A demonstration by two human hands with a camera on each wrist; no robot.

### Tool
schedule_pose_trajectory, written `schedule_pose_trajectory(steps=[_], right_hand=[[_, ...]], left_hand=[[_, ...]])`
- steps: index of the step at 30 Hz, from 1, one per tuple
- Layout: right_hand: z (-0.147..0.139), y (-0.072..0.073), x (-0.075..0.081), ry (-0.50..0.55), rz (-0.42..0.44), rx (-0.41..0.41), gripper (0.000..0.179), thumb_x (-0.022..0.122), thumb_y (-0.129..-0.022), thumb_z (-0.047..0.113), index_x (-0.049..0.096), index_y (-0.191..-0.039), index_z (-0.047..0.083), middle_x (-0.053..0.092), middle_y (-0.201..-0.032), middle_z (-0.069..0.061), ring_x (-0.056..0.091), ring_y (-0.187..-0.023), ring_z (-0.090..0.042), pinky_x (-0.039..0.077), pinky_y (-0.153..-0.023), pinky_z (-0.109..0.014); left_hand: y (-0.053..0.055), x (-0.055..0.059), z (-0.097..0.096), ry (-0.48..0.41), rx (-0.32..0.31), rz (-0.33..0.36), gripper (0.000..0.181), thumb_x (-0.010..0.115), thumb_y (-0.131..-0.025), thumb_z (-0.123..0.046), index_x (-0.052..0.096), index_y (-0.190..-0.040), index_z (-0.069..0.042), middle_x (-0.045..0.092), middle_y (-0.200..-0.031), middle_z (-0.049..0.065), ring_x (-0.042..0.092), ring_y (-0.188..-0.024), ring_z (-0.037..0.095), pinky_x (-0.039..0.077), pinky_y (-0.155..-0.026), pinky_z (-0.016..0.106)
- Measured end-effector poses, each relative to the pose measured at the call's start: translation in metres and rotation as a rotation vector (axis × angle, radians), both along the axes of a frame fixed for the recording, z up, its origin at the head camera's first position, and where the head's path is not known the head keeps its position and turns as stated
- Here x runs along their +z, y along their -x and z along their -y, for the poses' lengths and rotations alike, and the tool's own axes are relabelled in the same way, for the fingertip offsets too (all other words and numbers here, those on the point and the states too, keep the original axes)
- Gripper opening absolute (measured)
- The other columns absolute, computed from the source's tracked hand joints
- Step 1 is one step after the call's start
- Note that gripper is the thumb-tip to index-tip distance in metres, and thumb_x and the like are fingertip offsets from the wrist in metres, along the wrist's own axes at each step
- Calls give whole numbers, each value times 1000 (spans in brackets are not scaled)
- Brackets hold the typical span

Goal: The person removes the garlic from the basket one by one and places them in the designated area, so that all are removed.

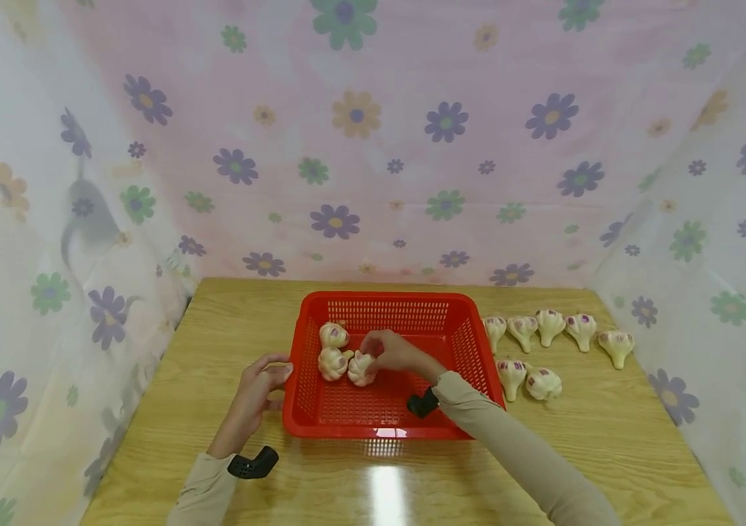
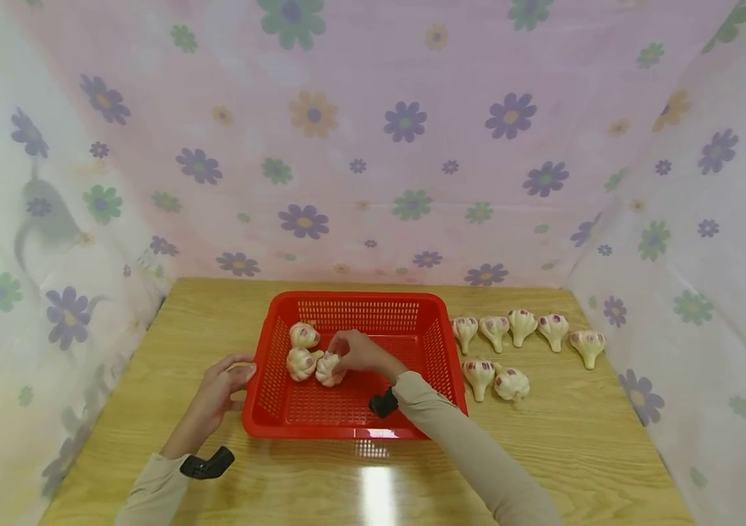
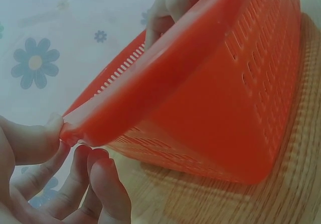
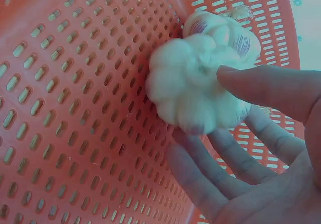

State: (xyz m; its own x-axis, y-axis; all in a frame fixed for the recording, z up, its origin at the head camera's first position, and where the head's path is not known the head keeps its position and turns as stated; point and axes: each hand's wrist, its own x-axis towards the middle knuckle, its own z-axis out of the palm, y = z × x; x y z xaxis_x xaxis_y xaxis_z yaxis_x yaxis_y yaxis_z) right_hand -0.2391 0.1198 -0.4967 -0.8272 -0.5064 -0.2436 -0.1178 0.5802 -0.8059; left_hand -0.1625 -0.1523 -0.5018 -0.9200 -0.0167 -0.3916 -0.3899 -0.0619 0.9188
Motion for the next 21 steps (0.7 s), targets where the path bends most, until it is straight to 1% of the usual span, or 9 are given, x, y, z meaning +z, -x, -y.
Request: schedule_pose_trajectory(steps=[5,10,14,17,21], right_hand=[[1,-1,-1,-11,15,-11,27,76,-75,1,63,-99,6,59,-91,-4,53,-83,-20,48,-69,-32],[3,-1,-4,-29,14,6,31,78,-74,6,64,-102,8,60,-97,-3,53,-87,-21,48,-73,-34],[3,0,-8,-30,7,36,34,80,-73,10,65,-104,9,61,-104,-3,54,-94,-21,48,-80,-37],[4,0,-9,-23,12,42,34,81,-73,11,66,-103,10,62,-105,-3,53,-96,-20,47,-82,-38],[4,-1,-9,-28,29,44,32,81,-72,11,66,-100,12,60,-101,-2,52,-91,-20,46,-77,-36]], left_hand=[[1,-3,2,-1,2,-2,33,62,-90,-16,57,-121,-6,66,-98,10,63,-78,22,54,-56,38],[0,-4,3,4,5,5,32,62,-90,-16,57,-120,-7,66,-95,9,62,-75,22,53,-53,37],[1,-3,2,-1,3,7,33,62,-90,-16,57,-120,-6,65,-99,10,62,-78,21,53,-55,37],[2,-3,2,-6,1,2,33,62,-89,-16,57,-121,-6,64,-101,11,61,-82,21,54,-56,38],[2,-4,2,-9,1,5,33,62,-90,-16,57,-120,-6,64,-103,11,61,-83,21,54,-57,39]])
